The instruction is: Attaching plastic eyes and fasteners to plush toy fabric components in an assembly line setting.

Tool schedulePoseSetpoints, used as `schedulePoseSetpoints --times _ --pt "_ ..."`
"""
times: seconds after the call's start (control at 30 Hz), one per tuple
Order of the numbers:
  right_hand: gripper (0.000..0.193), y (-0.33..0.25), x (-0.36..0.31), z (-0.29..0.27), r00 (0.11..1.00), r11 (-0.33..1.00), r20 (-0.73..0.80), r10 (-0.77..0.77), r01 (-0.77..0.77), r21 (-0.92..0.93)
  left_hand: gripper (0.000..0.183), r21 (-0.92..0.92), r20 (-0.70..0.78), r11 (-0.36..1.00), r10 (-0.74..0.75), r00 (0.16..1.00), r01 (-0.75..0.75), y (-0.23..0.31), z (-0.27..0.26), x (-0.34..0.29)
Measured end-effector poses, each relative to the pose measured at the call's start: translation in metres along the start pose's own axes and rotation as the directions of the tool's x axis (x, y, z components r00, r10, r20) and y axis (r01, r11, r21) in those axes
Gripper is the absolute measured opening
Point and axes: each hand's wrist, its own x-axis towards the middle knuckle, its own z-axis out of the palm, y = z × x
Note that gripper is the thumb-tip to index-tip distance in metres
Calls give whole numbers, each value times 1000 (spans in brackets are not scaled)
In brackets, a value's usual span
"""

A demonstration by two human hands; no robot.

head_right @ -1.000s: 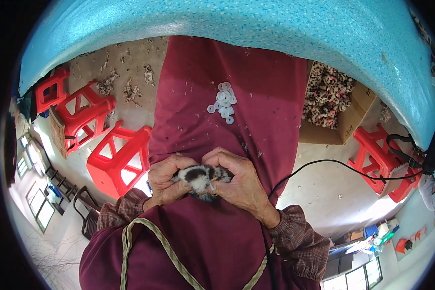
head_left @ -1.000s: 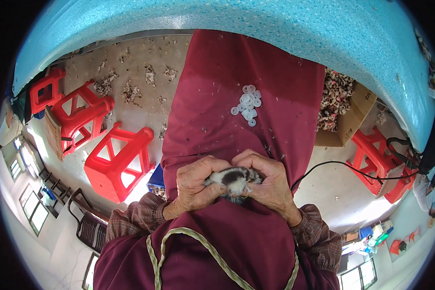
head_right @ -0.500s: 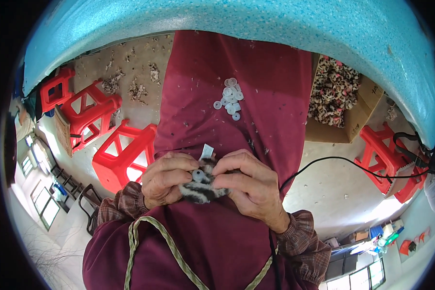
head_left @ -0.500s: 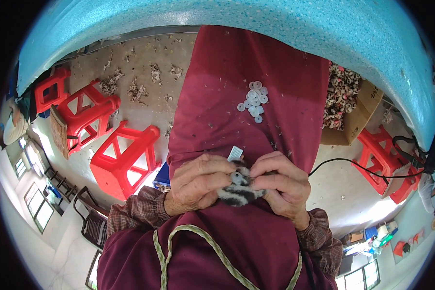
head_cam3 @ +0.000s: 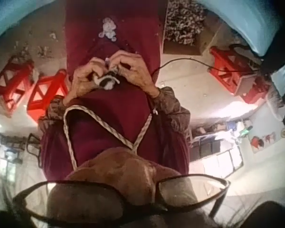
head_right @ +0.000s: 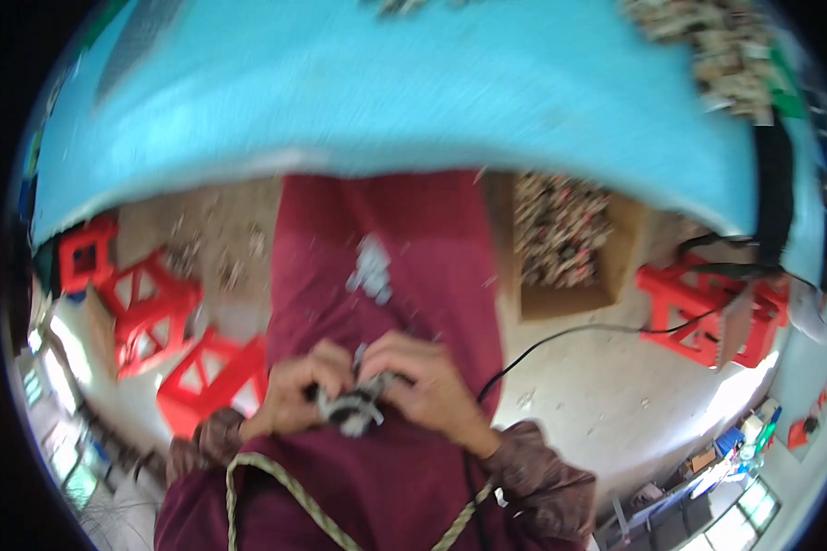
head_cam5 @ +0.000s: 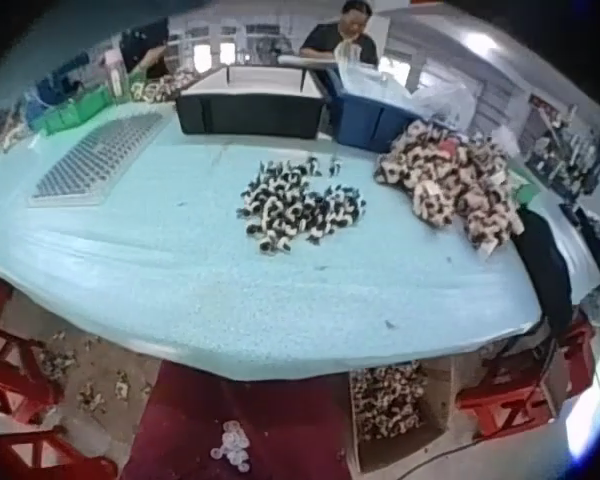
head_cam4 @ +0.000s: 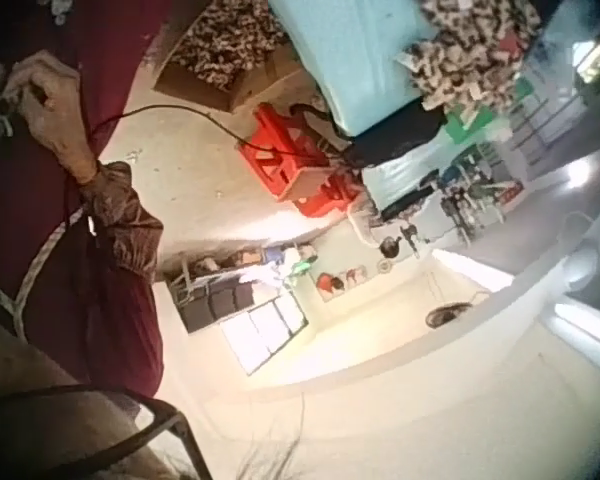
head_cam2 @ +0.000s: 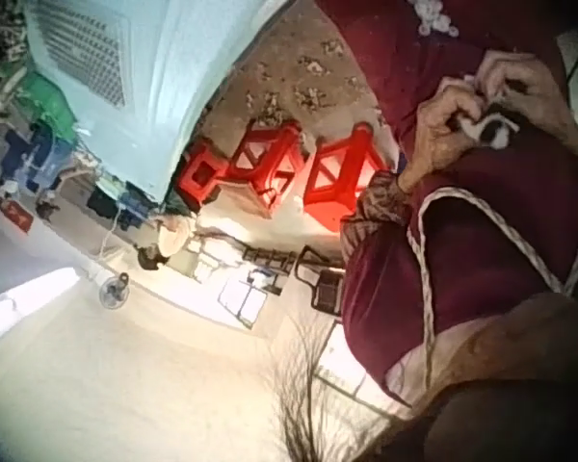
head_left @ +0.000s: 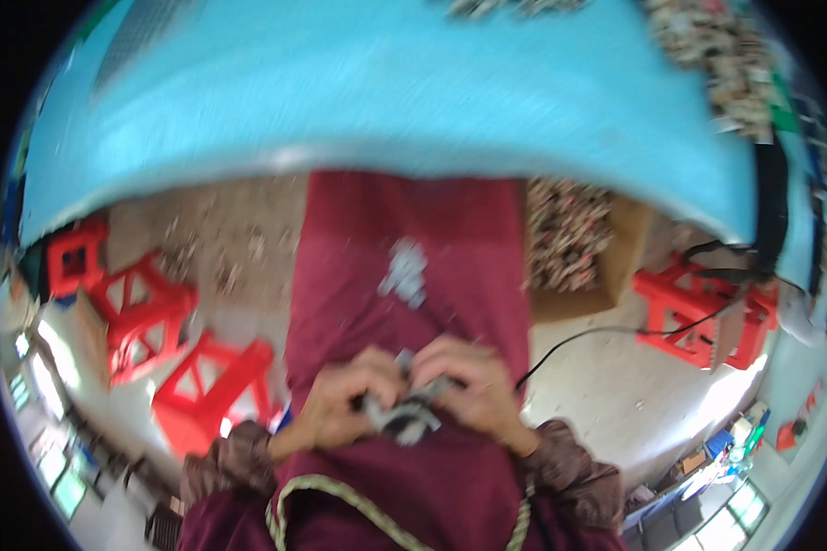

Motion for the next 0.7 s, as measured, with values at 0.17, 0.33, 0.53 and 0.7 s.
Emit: schedulePoseSetpoints --times 0.17,0.33,0.53,0.7 --pt "11 19 -12 -4 997 998 46 -54 53 21 27 278 66 936 -244 968 217 -5 4 -3" --pt "17 1 -20 -1 992 992 17 -127 127 -17 15 300 13 943 -158 987 147 26 20 3" --pt "23 -2 -26 -8 985 965 47 -164 171 -197 27 425 58 897 -157 986 118 6 16 9" --pt "20 -12 -21 -18 980 954 56 -191 199 -225 37 -533 429 654 -338 838 537 16 2 29"
